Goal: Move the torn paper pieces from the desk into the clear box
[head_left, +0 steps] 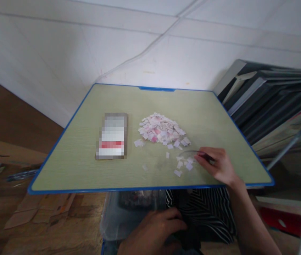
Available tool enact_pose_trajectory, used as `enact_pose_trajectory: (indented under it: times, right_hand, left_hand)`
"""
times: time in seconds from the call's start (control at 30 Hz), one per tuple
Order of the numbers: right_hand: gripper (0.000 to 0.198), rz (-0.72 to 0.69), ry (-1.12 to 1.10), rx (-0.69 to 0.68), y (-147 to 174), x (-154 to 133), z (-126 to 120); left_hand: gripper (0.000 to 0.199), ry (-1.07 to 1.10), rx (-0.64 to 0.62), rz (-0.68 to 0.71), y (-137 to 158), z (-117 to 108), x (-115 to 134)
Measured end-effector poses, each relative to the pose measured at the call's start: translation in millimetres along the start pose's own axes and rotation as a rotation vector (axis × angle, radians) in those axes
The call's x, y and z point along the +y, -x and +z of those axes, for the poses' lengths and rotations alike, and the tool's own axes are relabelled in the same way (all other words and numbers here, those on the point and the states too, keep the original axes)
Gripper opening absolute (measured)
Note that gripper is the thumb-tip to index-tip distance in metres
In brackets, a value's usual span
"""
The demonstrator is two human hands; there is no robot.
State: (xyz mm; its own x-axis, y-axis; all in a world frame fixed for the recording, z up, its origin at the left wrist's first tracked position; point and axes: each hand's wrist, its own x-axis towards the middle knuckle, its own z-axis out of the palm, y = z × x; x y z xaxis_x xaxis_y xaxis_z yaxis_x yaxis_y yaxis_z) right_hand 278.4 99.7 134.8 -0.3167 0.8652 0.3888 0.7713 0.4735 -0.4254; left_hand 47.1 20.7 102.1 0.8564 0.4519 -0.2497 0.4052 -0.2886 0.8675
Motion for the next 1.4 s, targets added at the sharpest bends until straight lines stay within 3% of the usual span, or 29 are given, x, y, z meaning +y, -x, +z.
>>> enact_pose_trajectory:
  times: [0.13, 0.3, 0.47, 0.63, 0.97, 1.2, 1.4]
  right_hand:
    - [0.022, 0.034, -0.013, 0.067, -2.1, -3.8, 3.1]
    - [0.018, -0.052, -0.036, -0.063, -5.4, -7.2, 13.6]
    - [0.019, 0.005, 0.038, 0.090, -6.1, -7.8, 15.9]
    - [0.023, -0.004, 0.029, 0.052, -8.3, -8.3, 15.4]
    - [0.021, 0.283, -0.040, 0.260, 1.6, 1.6, 13.5]
    - [0.023, 0.163, -0.021, 0.171, 0.9, -1.9, 15.0]
    - [0.023, 0.184, -0.051, 0.241, 1.7, -4.8, 13.9]
  left_hand:
    - [0.050, 0.011, -0.001, 0.005, -0.3, 0.3, -0.5]
    - [0.049, -0.008, 0.033, -0.001, 1.4, 2.1, -0.8]
    - [0.045, -0.010, 0.049, 0.025, 1.2, 2.6, -1.1]
    - [0.043, -0.007, 0.062, 0.054, 1.2, 2.2, -1.5]
    - [0.045, 0.009, 0.051, 0.041, 1.4, 3.3, -1.5]
    - [0.050, 0.014, 0.046, 0.024, 2.9, 3.3, -1.4]
    - [0.046, 0.014, 0.046, 0.017, 0.4, 2.1, -0.4]
